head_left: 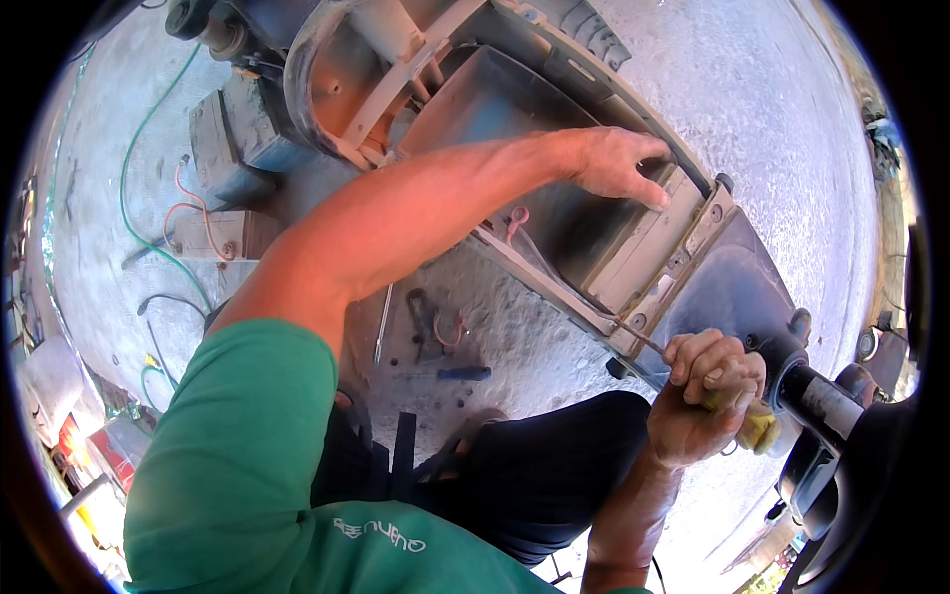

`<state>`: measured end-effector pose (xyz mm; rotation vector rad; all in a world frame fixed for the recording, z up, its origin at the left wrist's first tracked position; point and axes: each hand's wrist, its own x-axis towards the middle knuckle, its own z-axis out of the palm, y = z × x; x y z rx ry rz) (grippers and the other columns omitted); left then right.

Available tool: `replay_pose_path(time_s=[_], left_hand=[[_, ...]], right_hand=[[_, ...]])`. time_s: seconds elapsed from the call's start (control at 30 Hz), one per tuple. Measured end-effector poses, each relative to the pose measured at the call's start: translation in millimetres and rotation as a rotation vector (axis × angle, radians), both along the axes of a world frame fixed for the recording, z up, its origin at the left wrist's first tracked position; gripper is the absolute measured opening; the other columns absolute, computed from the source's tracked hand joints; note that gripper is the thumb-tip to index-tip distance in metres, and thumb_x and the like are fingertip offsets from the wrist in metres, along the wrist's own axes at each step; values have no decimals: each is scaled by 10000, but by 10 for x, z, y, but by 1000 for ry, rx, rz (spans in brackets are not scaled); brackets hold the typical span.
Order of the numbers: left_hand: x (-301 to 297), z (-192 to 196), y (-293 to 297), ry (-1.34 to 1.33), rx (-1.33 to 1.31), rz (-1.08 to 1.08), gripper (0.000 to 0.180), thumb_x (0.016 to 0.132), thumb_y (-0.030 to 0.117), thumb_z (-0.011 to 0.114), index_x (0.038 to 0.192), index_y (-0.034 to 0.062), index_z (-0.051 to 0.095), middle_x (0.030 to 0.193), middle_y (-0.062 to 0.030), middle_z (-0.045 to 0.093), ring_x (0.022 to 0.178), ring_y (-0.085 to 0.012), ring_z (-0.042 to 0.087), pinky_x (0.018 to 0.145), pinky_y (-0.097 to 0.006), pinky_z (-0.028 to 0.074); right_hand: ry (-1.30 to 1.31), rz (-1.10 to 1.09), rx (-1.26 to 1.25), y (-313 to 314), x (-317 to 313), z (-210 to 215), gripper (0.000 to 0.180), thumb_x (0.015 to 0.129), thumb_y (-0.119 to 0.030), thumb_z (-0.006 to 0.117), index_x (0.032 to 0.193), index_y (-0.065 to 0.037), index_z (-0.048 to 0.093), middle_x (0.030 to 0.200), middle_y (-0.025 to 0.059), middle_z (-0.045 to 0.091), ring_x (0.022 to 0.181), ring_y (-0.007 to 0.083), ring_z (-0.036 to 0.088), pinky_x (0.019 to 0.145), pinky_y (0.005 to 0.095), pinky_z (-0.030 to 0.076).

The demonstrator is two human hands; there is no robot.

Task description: The person uses a yellow screwdriver to loosen and remove screws from a metal bracket securing a battery inside a scooter. They then lift the battery out of the compartment and place it on the floor.

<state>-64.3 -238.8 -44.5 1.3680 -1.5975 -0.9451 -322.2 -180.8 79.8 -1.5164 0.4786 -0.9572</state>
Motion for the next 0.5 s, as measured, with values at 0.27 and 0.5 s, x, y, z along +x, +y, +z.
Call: replay_pose_path(time_s=[0.27,0.5], left_hand=[[-2,-49,-52,-49,-45,4,891,849,603,679,1436,-45,509,1448,-262,556,1347,-360,537,1117,-421,430],[-7,-156,-75,-23,16,91,779,848,489,755,1448,41,539,1421,-184,605,1336,-315,561,1102,-410,447]], right_hand=[[549,117,45,-178,637,285,224,980,-236,697,910,-40,614,728,12,593,647,84,558,592,256,455],[717,282,-72,-326,838,382,267,995,-307,676,913,-58,622,716,-10,532,651,104,539,618,279,464]])
